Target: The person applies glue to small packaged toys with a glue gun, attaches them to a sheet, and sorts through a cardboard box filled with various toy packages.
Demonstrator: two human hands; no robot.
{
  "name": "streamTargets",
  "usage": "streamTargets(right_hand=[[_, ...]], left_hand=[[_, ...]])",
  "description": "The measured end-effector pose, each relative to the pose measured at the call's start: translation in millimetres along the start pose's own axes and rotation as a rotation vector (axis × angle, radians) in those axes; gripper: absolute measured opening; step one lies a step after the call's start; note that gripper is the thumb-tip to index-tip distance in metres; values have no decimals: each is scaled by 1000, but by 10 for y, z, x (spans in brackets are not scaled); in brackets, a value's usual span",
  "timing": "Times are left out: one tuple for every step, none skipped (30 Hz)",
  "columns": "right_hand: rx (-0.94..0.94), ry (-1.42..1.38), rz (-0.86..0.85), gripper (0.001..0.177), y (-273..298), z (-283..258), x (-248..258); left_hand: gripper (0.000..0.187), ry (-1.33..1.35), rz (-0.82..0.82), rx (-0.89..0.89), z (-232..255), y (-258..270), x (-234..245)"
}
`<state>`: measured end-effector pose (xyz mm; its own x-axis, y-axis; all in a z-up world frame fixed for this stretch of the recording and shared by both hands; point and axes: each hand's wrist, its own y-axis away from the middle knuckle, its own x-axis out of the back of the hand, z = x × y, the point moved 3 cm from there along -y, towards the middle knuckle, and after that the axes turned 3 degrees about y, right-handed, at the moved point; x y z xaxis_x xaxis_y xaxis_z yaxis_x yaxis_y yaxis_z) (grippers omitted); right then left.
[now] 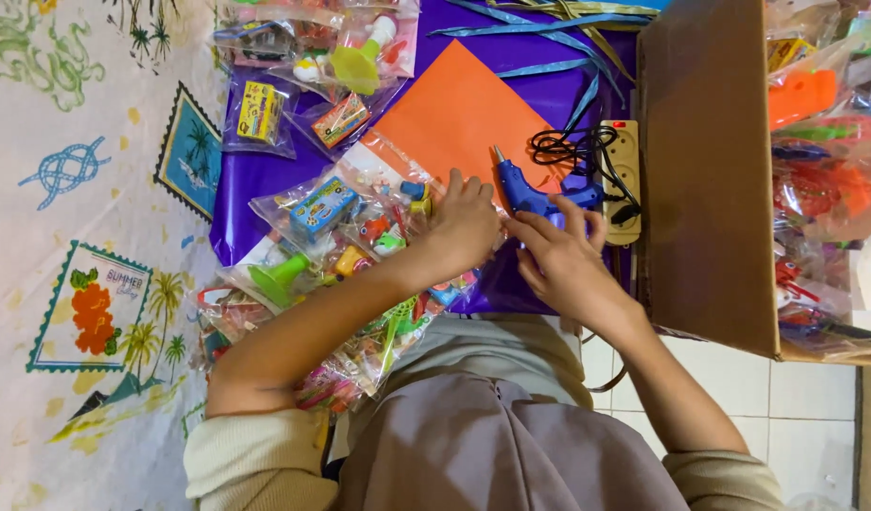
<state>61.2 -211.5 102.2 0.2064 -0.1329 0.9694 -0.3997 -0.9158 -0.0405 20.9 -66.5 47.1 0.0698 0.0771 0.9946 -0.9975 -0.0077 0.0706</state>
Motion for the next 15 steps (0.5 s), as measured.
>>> streamTargets(right_hand=[[-8,-1,3,39,23,6,64],[-14,17,11,38,48,15,131],[-23,36,23,37,71,26,200],[-34,35,30,37,91,52,260],[-38,59,19,39,132,76,316],[-43,83,6,40,176,105,374],[-64,84,13,40,228,139,423],[-37,100,14,40,280,157,475],[-8,119,19,40,310,185,538],[-25,123,29,40,333,189,646],[-20,114,39,40,367,184,751],[-14,104,48,40,401,188,855],[-37,106,57,40,421,195,984],[-26,81,79,38,442,199,1116],[-18,58,100,36,472,207,1249]], left_hand=[[22,-2,-2,-8,8,-13,-5],[25,-5,-50,-2,15,-28,-23],[29,-12,-97,0,18,-53,-35],[29,-17,-98,-11,-23,-120,-125],[29,15,-199,-15,-47,-187,-248],[38,45,-300,-19,-66,-256,-369],[38,39,-301,-39,-78,-271,-388],[34,1,-375,-18,-104,-282,-423],[31,-41,-443,8,-150,-316,-439],[31,-51,-438,-9,-122,-336,-245],[27,-56,-411,-34,-81,-353,-52],[25,-60,-383,-58,-36,-377,139],[25,-69,-383,-80,70,-398,350],[27,-26,-282,-116,189,-429,588],[30,23,-182,-154,317,-459,821]])
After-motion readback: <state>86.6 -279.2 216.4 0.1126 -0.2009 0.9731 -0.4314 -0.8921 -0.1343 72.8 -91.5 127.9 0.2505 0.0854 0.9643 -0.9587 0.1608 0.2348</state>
